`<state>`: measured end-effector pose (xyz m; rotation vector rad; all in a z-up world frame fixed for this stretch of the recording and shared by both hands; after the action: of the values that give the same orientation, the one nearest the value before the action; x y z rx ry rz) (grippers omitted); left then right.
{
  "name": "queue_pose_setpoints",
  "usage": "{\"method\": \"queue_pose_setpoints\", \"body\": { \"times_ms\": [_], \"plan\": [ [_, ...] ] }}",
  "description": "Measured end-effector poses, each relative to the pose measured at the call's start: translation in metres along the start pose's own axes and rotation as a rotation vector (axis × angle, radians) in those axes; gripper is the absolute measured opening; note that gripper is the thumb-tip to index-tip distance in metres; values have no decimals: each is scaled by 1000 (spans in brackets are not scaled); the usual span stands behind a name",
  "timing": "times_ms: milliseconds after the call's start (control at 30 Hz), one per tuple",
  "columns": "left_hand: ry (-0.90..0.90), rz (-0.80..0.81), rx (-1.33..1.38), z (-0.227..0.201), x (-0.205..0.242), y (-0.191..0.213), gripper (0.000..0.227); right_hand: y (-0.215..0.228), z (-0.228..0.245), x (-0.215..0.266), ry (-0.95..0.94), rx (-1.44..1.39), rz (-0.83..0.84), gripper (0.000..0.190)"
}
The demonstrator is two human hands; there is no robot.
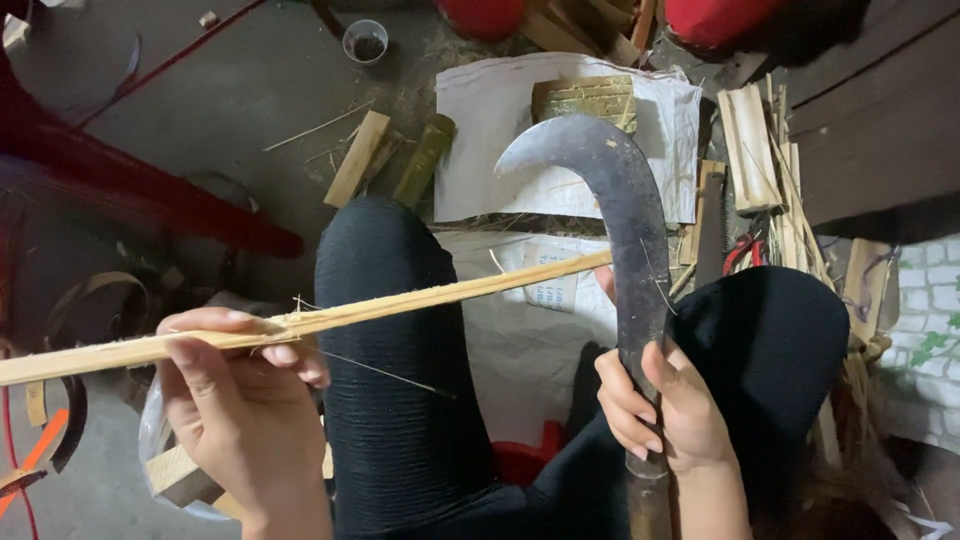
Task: Shaving a bamboo strip with a curved knife to smooth and thin it for instrument repair or construction.
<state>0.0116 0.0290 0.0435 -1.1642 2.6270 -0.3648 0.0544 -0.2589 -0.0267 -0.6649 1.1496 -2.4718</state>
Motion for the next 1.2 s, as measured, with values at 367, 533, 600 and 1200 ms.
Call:
{"method": "queue_pose_setpoints", "body": {
  "times_ms": [367,533,600,1200],
  "plan": [
    [62,-46,-21,20,-9,0,38,3,-7,-7,-45,-106,39,77],
    [159,-19,-131,37,-10,-1,37,-24,-14,-6,-13,175,-57,85],
    [161,29,-154,32,-7,-7,36,-41,-25,-4,-18,275,-101,87],
    [535,478,-131,65,17,-16,33,-33,-32,-7,-239,-215,98,74]
  ]
}}
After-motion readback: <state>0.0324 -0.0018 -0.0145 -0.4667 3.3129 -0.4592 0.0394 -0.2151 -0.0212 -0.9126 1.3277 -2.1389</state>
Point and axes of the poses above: each hand's wrist, its own x-axis away from the middle knuckle, its own y-axis out of the back of the hand, z = x × y, the point moved 2 cm from there along -x, towards the middle knuckle, and after that the axes turned 7 degrees about -z, right-handed, at the moved point
